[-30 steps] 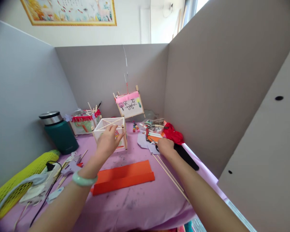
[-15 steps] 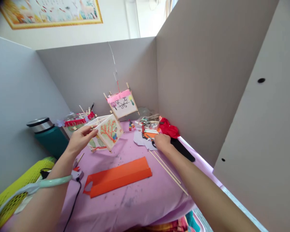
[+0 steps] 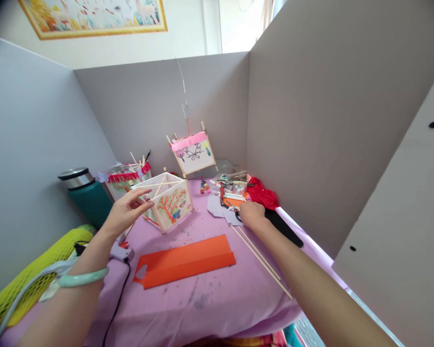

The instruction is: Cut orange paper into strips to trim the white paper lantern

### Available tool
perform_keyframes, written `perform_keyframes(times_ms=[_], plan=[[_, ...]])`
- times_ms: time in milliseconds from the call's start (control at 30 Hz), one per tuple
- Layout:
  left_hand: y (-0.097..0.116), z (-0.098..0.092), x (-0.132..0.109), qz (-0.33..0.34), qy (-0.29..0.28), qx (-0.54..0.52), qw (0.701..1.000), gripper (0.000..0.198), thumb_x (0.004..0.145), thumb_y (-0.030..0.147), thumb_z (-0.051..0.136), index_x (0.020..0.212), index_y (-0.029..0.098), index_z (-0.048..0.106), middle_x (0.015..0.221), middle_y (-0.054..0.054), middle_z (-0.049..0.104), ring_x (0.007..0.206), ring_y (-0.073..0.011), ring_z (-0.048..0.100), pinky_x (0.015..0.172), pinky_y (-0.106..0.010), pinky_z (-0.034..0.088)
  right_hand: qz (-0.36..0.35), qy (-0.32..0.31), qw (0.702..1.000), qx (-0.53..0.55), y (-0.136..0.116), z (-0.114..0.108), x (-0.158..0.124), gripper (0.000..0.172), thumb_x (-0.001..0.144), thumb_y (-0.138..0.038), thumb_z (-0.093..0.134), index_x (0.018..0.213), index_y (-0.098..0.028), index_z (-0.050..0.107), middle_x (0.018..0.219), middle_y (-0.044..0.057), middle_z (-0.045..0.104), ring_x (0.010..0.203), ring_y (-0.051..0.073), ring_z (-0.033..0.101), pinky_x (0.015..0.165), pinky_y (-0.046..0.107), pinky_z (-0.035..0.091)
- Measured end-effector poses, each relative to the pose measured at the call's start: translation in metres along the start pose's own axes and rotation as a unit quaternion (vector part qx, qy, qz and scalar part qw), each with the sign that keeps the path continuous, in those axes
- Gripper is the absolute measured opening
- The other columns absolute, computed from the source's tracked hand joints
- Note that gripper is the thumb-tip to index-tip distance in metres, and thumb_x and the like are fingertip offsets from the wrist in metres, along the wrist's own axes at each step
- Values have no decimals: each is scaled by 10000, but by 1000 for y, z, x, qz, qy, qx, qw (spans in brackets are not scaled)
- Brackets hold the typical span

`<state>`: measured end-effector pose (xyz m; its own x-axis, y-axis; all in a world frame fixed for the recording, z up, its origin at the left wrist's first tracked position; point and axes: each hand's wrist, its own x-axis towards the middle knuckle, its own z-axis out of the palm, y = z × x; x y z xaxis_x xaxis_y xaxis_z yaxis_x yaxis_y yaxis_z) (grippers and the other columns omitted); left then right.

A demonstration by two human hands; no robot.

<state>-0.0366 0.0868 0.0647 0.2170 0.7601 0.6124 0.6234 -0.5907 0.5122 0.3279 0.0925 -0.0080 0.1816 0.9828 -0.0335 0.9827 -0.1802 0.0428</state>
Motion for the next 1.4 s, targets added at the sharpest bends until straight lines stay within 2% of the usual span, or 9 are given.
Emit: perform_keyframes(times_ms=[167, 300, 500, 633, 767, 933, 1033, 1267, 1400], plan=[[8, 7, 3, 11, 13, 39, 999, 276, 774, 383, 617, 952, 177, 665, 935, -56, 690, 699, -154, 620, 658, -275, 497, -4, 4, 1000, -4, -1, -1, -2, 266, 918, -346, 538, 1043, -131, 632, 1081, 85, 651, 996, 207, 615, 826, 392, 507], [8, -2, 8, -8, -15, 40, 999, 257, 751, 387, 610, 891, 182, 673, 770, -25, 675, 699, -167, 619, 703, -284, 492, -2, 13, 1000, -3, -1, 0, -4, 286, 926, -336, 512, 1048, -116, 646, 1083, 120, 660, 1006, 234, 621, 790, 380, 509], [-26, -29, 21, -84, -19, 50, 995, 423, 684, 452, 617, 998, 173, 667, 831, -44, 681, 784, -215, 644, 785, -337, 510, -4, 14, 1000, 7, 1, 2, -2, 271, 919, -338, 528, 1034, -121, 643, 1085, 111, 652, 1010, 226, 612, 807, 378, 504], [-42, -35, 24, -115, -15, 57, 992, 518, 693, 498, 612, 1106, 187, 643, 984, -67, 708, 911, -243, 661, 849, -339, 508, -5, 7, 1000, 15, 3, 3, 0, 273, 917, -364, 539, 1046, -136, 617, 1075, 77, 633, 981, 198, 606, 832, 392, 504], [-38, -29, 25, -116, 3, 85, 990, 500, 725, 511, 585, 1121, 212, 645, 970, -45, 716, 898, -241, 665, 845, -340, 513, -3, -1, 1000, 18, 2, 1, -1, 263, 915, -341, 548, 1073, -138, 604, 1095, 76, 620, 978, 198, 604, 833, 399, 508], [-41, -21, 30, -146, 9, -12, 989, 414, 703, 478, 618, 991, 183, 656, 856, -36, 691, 777, -215, 669, 729, -322, 557, -5, -6, 1000, 17, 2, 0, -3, 263, 915, -332, 551, 1090, -141, 596, 1108, 78, 613, 967, 195, 606, 828, 395, 514], [-48, -22, 32, -160, 30, -46, 986, 330, 701, 441, 629, 912, 189, 649, 839, -29, 679, 742, -195, 662, 726, -322, 557, -10, -2, 1000, 17, 3, 1, -3, 268, 911, -326, 558, 1101, -140, 592, 1131, 83, 603, 993, 203, 597, 847, 407, 506], [-43, -26, 31, -147, 41, -45, 987, 318, 682, 426, 633, 899, 195, 662, 896, -44, 712, 781, -198, 674, 746, -307, 553, -13, -2, 999, 30, 3, 1, -5, 270, 911, -335, 556, 1095, -142, 594, 1127, 82, 604, 987, 201, 598, 842, 403, 507], [-41, -26, 27, -161, 68, 10, 985, 333, 682, 440, 623, 893, 188, 680, 831, -42, 720, 732, -207, 685, 717, -314, 560, -11, -2, 999, 35, 3, -1, -6, 256, 912, -341, 552, 1061, -140, 607, 1103, 79, 616, 976, 195, 600, 841, 395, 502]])
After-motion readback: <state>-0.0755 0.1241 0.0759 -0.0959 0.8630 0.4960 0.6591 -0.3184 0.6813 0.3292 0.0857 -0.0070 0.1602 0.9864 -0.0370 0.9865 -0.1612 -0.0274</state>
